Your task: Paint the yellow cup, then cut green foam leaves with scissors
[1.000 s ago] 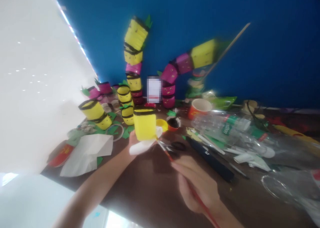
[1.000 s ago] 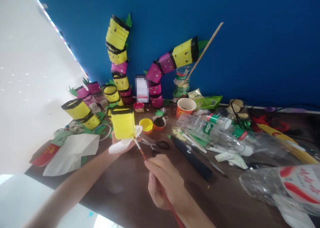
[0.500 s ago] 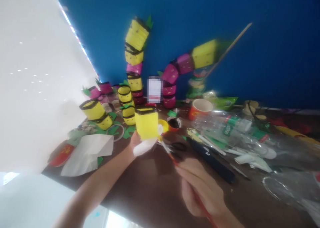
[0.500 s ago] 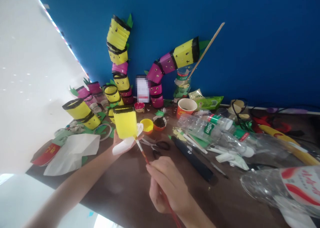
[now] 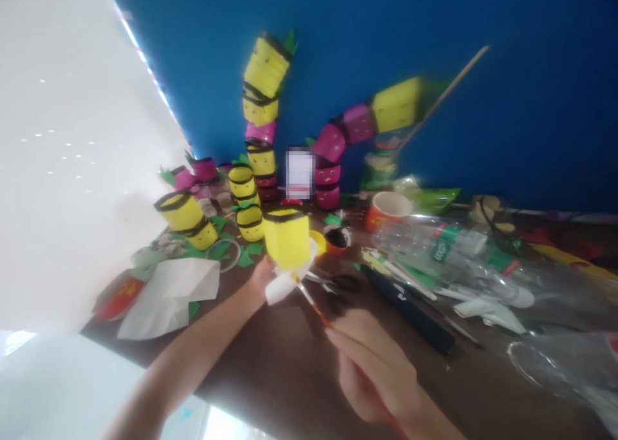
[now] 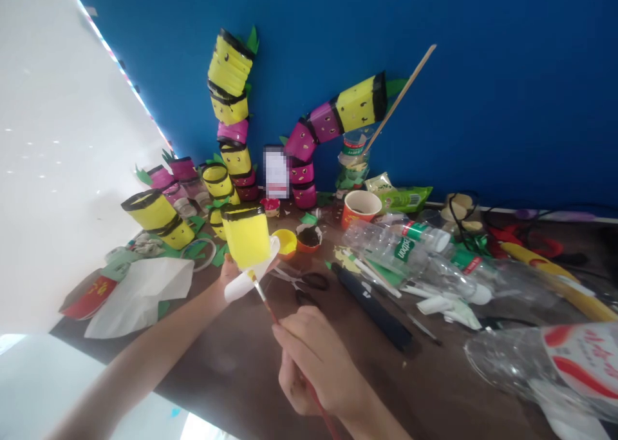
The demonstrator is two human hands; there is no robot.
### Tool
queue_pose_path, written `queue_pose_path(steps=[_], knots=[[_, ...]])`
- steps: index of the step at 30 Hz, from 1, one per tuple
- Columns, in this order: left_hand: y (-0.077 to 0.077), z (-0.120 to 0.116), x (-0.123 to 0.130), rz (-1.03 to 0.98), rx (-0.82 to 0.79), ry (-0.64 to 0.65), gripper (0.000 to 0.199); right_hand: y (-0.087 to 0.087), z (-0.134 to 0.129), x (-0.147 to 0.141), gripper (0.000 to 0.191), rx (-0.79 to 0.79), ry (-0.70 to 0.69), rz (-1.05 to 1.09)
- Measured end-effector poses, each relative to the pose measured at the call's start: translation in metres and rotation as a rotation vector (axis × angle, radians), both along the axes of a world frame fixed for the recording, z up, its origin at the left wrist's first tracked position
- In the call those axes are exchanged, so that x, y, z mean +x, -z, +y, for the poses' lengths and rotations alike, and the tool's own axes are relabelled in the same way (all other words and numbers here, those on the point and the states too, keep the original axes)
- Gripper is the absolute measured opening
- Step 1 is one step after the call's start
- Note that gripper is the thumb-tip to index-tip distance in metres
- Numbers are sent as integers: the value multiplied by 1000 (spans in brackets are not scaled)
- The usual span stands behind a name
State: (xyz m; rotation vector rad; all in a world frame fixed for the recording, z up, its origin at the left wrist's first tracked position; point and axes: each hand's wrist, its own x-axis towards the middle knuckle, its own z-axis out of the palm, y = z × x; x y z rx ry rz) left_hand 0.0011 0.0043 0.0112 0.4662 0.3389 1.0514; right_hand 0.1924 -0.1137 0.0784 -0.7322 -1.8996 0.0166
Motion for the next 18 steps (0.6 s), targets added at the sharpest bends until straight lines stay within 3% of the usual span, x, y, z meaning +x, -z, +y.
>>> queue_pose_path(steps=[9, 13, 18], knots=[[-7, -3, 2, 2, -76, 13, 83, 2, 0, 1, 39, -8, 4, 9], [-15, -5, 6, -21, -48, 23, 85, -3, 1, 3, 39, -40, -18, -12], [-28, -9, 11, -76, -52, 58, 78, -9, 0, 8, 35, 23, 52, 22]])
